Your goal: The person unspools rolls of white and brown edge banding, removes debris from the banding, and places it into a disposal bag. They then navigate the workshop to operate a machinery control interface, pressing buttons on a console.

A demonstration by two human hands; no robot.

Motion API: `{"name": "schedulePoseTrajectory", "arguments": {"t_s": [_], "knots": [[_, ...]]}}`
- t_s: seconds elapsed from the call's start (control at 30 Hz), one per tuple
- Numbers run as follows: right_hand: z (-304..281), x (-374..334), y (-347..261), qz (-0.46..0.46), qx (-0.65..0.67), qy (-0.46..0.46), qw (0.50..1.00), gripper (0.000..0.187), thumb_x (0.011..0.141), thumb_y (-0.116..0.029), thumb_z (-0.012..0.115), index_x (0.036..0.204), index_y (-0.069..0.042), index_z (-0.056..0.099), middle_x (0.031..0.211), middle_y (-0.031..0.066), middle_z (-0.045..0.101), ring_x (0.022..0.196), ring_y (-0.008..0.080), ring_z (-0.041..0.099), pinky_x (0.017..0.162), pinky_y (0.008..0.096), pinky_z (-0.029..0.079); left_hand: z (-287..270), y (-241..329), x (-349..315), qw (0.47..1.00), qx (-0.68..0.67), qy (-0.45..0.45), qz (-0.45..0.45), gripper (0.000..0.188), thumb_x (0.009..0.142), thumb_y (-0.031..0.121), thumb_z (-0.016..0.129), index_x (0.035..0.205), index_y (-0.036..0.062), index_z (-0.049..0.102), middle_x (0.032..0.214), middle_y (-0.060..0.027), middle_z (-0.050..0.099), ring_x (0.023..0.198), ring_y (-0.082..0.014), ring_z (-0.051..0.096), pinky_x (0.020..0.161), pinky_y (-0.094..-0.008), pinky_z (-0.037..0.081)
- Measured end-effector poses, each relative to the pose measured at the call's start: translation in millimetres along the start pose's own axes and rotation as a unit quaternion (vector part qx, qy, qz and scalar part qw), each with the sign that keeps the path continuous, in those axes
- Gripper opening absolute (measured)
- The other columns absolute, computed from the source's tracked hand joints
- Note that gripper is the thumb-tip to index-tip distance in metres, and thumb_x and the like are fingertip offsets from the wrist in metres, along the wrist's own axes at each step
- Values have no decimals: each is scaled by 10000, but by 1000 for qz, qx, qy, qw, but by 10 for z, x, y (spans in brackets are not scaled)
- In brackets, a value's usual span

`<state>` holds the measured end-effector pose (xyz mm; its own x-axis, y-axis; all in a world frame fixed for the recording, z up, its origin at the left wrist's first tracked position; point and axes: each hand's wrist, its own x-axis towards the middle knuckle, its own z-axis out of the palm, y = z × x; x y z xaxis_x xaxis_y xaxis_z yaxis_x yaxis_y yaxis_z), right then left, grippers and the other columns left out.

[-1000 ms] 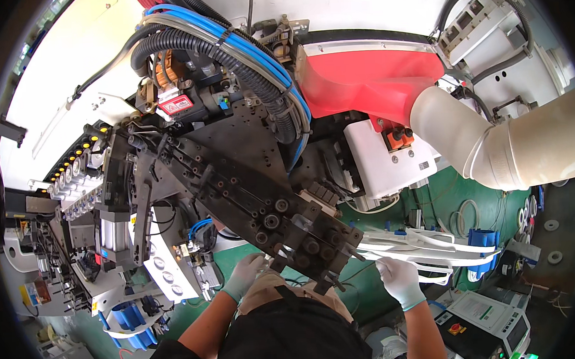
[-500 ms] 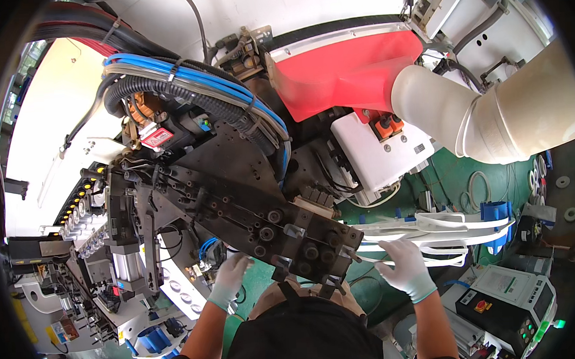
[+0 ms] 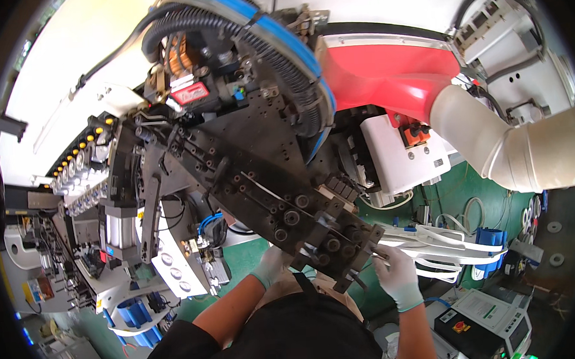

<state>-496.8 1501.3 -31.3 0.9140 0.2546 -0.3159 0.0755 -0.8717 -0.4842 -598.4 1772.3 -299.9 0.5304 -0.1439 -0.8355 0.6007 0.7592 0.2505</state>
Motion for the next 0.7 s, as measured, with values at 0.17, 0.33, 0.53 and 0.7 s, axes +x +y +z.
{"name": "schedulePoseTrajectory", "arguments": {"t_s": [0.17, 0.33, 0.53, 0.7], "knots": [[-133, -138, 370, 38, -98, -72, 992, 213, 886, -188, 649, 997, -19, 717, 896, 196, 707, 869, 385, 677, 777, 431, 525, 112, 118, -327, 936, 286, 13, 206, 294, 1012, 279, 491, 1074, 36, 643, 1004, -130, 699, 949, -288, 661, 817, -406, 517], [-37, -247, 401, 33, -89, -11, 995, 173, 905, -170, 646, 979, -29, 714, 868, 167, 702, 826, 349, 671, 763, 409, 518, 369, 595, -1116, 817, 476, 65, 318, 264, 974, 229, 543, 881, 15, 666, 844, -172, 663, 804, -375, 645, 721, -405, 518], [188, -249, 327, -40, -22, 79, 996, 125, 882, -144, 662, 956, -91, 747, 694, 152, 631, 636, 352, 610, 600, 436, 469, 925, 1316, -2068, 645, 510, -29, 568, 38, 796, 93, 690, 807, 57, 680, 683, -112, 624, 634, -327, 620, 587, -420, 482], [174, -188, 382, -47, -7, 121, 991, 85, 874, -161, 679, 911, -108, 735, 696, 114, 646, 667, 331, 651, 612, 437, 509, 1784, 1790, -2272, 486, 633, -44, 601, 285, 734, 152, 782, 983, 48, 691, 811, -101, 676, 758, -298, 653, 680, -411, 496]]}}
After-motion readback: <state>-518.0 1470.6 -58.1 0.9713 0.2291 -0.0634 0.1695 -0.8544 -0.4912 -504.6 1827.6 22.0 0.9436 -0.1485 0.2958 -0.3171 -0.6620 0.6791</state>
